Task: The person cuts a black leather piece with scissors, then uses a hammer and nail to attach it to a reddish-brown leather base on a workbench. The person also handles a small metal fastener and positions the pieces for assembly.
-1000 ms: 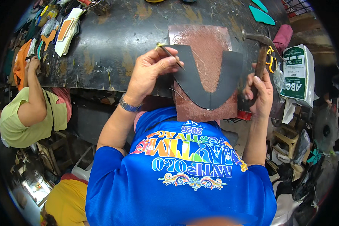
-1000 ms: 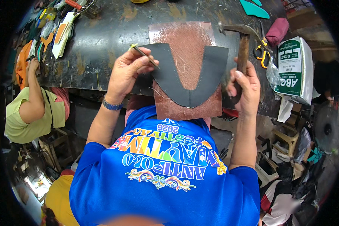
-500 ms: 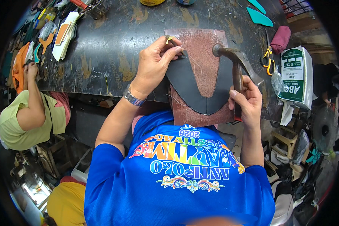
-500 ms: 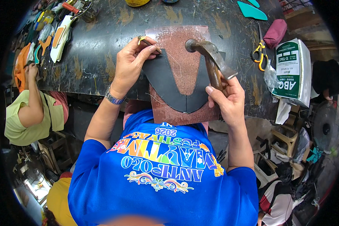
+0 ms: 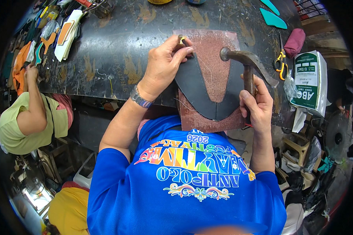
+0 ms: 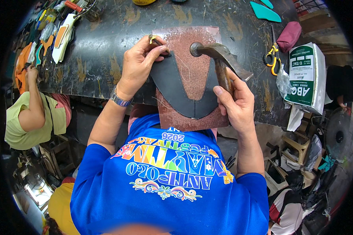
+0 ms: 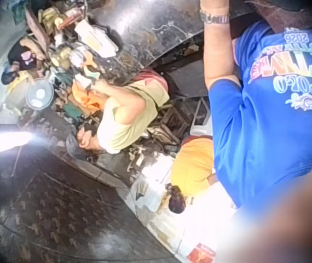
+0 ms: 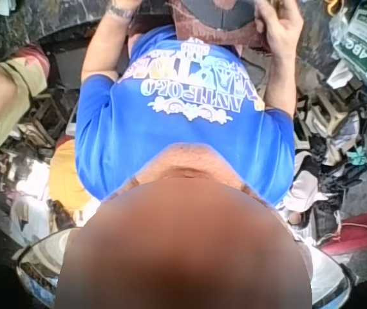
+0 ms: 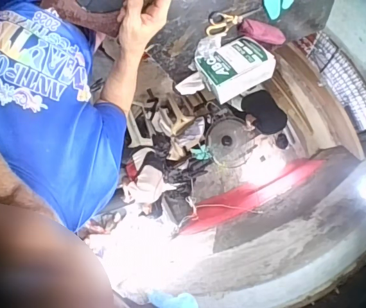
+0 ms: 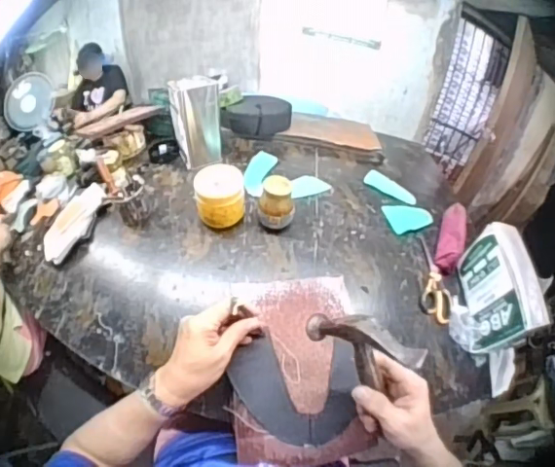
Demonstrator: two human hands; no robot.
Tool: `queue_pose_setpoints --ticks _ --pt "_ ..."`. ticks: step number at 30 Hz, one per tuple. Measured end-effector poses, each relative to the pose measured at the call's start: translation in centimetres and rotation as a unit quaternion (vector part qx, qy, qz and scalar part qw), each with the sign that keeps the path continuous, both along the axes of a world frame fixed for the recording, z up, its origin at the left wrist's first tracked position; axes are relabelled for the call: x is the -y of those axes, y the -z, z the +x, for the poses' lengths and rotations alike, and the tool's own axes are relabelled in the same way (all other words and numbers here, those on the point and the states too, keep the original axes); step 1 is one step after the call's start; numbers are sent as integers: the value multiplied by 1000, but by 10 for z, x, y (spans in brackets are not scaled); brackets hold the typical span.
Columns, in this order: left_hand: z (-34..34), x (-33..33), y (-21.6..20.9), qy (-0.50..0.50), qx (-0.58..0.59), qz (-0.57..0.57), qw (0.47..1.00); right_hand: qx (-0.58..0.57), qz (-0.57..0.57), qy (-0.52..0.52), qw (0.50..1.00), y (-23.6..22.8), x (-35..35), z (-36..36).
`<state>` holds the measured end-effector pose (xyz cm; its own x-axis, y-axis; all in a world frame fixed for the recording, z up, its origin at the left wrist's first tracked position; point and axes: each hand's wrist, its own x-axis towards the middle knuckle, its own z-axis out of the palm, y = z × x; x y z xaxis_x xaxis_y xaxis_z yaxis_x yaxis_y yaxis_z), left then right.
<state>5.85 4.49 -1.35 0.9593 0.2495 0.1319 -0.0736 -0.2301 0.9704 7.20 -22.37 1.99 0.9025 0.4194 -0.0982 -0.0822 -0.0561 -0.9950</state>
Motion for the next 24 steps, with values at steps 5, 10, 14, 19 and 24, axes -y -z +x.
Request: queue_pose_setpoints --ticks 5,10,14,19,24 --pt "1 1 0 -5 4 15 1000 4 -22 -15 1000 0 0 1" --pt "1 0 0 -6 9 26 1000 -8 -26 -23 999 0 -2 2" --pt "0 -1 1 -4 15 46 999 -8 -29 -38 999 3 -1 3" --pt "2 -1 3 17 94 181 979 8 -36 -45 998 10 0 5" --pt "9 0 -1 30 151 276 949 106 -90 -49 989 -9 -10 15"
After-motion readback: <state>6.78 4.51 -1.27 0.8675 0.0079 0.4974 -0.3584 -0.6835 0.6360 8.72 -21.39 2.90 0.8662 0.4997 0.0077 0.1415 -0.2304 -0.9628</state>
